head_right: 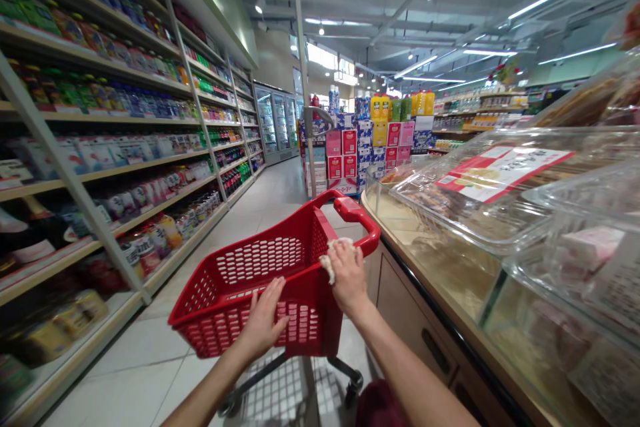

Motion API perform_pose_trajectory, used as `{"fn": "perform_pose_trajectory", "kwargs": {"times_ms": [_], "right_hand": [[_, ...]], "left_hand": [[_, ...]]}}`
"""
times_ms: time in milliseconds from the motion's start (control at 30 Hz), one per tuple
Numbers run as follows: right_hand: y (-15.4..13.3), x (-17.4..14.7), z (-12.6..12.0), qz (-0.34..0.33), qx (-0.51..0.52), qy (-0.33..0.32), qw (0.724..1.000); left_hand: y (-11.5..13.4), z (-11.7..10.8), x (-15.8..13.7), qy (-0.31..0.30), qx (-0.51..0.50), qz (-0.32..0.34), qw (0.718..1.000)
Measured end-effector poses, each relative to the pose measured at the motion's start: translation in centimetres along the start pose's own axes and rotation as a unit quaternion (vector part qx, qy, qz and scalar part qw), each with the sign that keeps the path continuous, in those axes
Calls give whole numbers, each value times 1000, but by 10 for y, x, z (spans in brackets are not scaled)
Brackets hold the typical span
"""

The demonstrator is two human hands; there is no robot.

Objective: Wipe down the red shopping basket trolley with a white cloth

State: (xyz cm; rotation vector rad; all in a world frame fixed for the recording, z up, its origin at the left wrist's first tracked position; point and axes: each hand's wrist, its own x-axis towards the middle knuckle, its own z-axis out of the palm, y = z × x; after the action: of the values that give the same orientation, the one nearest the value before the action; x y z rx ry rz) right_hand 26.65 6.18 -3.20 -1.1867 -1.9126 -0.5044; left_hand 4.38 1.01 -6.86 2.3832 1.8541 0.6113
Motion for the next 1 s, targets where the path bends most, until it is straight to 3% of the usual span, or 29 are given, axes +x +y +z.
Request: {"fn": "perform_pose_trajectory", "kwargs": {"times_ms": [100, 267, 300, 400, 467, 600, 667, 767, 900, 1000], "right_hand": [[1, -3, 0, -61, 17, -44, 997], [18, -1, -8, 69, -48, 29, 996], [14, -4, -6, 60, -43, 29, 997], [-4, -16, 2, -55, 12, -22, 998], [-5, -17, 2, -82, 24, -40, 996], [24, -4, -10, 48, -32, 25, 998], [32, -7, -9, 51, -28, 32, 998], [17, -46, 13, 7, 12, 2, 1000], [-14, -115, 46, 15, 87, -54, 995], [-12, -114, 38, 30, 153, -48, 987]], "left_hand": [[2, -1, -2, -18, 0, 5, 1000], [6, -2, -4, -23, -5, 15, 1000], [6, -1, -4, -24, -4, 13, 1000], [8, -1, -4, -30, -1, 7, 1000], [8, -1, -5, -30, -1, 13, 999], [7, 0, -7, -36, -6, 22, 999], [7, 1, -7, -39, -9, 19, 999], [9, 2, -6, -44, -12, 10, 999], [11, 0, -4, -50, -15, 1, 999], [11, -1, -5, -52, -20, 4, 998]]}}
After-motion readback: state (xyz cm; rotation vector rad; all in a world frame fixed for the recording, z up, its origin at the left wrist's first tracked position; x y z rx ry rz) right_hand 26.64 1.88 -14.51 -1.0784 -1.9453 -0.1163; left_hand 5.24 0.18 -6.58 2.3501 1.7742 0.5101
